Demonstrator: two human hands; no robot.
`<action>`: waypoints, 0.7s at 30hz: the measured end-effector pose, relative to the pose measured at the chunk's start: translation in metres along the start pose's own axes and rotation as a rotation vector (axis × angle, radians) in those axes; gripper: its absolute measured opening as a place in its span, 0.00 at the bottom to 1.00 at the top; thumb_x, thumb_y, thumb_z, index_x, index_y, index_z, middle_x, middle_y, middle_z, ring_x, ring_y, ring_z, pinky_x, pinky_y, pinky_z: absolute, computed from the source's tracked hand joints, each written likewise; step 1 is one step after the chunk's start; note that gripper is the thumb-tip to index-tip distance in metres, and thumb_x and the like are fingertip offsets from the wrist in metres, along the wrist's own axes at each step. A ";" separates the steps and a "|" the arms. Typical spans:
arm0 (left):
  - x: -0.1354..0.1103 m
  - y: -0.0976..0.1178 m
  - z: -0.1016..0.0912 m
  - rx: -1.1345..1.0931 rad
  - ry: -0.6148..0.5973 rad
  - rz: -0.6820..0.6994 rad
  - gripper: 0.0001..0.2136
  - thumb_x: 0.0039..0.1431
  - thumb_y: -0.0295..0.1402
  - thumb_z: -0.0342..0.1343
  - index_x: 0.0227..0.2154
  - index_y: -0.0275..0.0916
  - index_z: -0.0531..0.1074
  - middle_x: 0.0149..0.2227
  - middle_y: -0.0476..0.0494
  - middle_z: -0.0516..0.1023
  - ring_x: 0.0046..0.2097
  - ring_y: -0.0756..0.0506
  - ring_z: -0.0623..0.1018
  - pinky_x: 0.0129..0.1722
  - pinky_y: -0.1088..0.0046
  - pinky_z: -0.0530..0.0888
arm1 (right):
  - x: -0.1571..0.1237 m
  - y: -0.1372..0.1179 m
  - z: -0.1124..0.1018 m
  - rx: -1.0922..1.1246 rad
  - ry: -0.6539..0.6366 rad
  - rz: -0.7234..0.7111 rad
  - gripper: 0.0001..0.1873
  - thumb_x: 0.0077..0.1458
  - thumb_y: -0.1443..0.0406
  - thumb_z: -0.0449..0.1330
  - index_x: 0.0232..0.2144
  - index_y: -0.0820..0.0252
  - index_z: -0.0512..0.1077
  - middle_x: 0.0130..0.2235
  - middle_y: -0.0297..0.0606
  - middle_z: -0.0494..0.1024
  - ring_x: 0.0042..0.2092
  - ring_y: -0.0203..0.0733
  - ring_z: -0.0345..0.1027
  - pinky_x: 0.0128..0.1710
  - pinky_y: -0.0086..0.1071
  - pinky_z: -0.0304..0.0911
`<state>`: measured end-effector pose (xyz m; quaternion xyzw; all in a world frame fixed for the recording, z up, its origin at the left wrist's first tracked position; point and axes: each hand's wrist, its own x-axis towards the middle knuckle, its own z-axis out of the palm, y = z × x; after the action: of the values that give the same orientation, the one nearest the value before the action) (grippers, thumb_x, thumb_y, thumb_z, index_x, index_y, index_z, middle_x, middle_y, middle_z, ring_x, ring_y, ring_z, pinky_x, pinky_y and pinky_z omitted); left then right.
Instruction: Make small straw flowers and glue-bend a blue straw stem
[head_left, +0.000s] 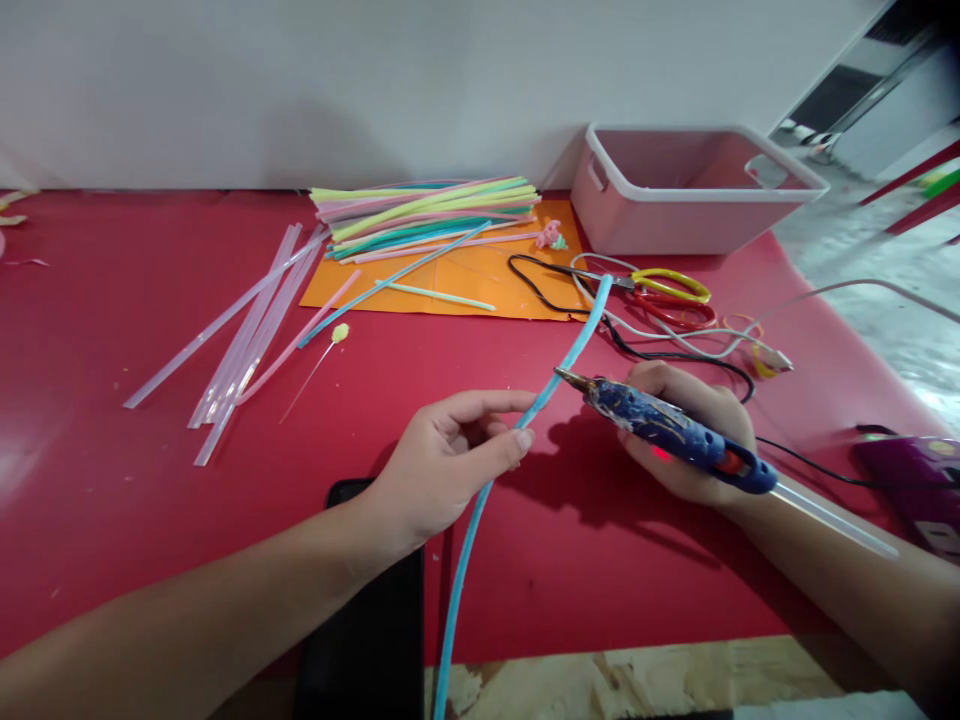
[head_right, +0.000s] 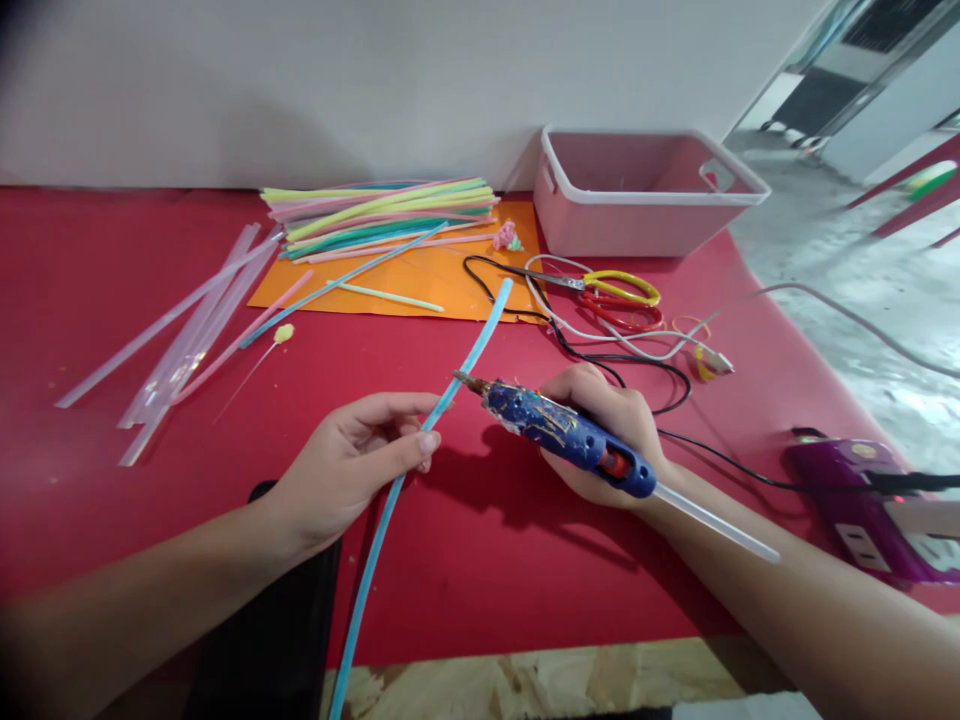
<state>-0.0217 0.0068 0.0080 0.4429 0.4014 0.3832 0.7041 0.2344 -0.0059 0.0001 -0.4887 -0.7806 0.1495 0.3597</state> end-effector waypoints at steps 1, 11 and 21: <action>0.000 0.000 0.000 -0.002 -0.004 0.000 0.12 0.52 0.29 0.67 0.41 0.41 0.82 0.25 0.53 0.73 0.28 0.54 0.74 0.32 0.79 0.72 | 0.000 0.000 0.000 -0.001 -0.005 -0.013 0.11 0.45 0.73 0.61 0.30 0.53 0.66 0.28 0.29 0.71 0.25 0.35 0.65 0.26 0.29 0.61; 0.001 -0.003 0.001 -0.012 -0.016 0.011 0.13 0.52 0.30 0.68 0.42 0.43 0.82 0.25 0.54 0.73 0.28 0.56 0.74 0.32 0.82 0.72 | 0.000 0.001 0.002 0.006 -0.052 -0.034 0.09 0.50 0.70 0.62 0.32 0.54 0.67 0.29 0.33 0.73 0.28 0.39 0.66 0.28 0.33 0.61; 0.000 -0.002 -0.001 -0.039 -0.016 -0.002 0.12 0.52 0.29 0.67 0.42 0.43 0.82 0.25 0.55 0.72 0.28 0.57 0.73 0.32 0.82 0.72 | 0.000 0.001 0.002 0.120 -0.030 -0.135 0.10 0.51 0.70 0.62 0.32 0.53 0.65 0.28 0.33 0.69 0.30 0.40 0.62 0.29 0.35 0.61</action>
<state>-0.0218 0.0064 0.0060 0.4316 0.3889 0.3867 0.7162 0.2338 -0.0047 -0.0020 -0.4104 -0.8066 0.1789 0.3860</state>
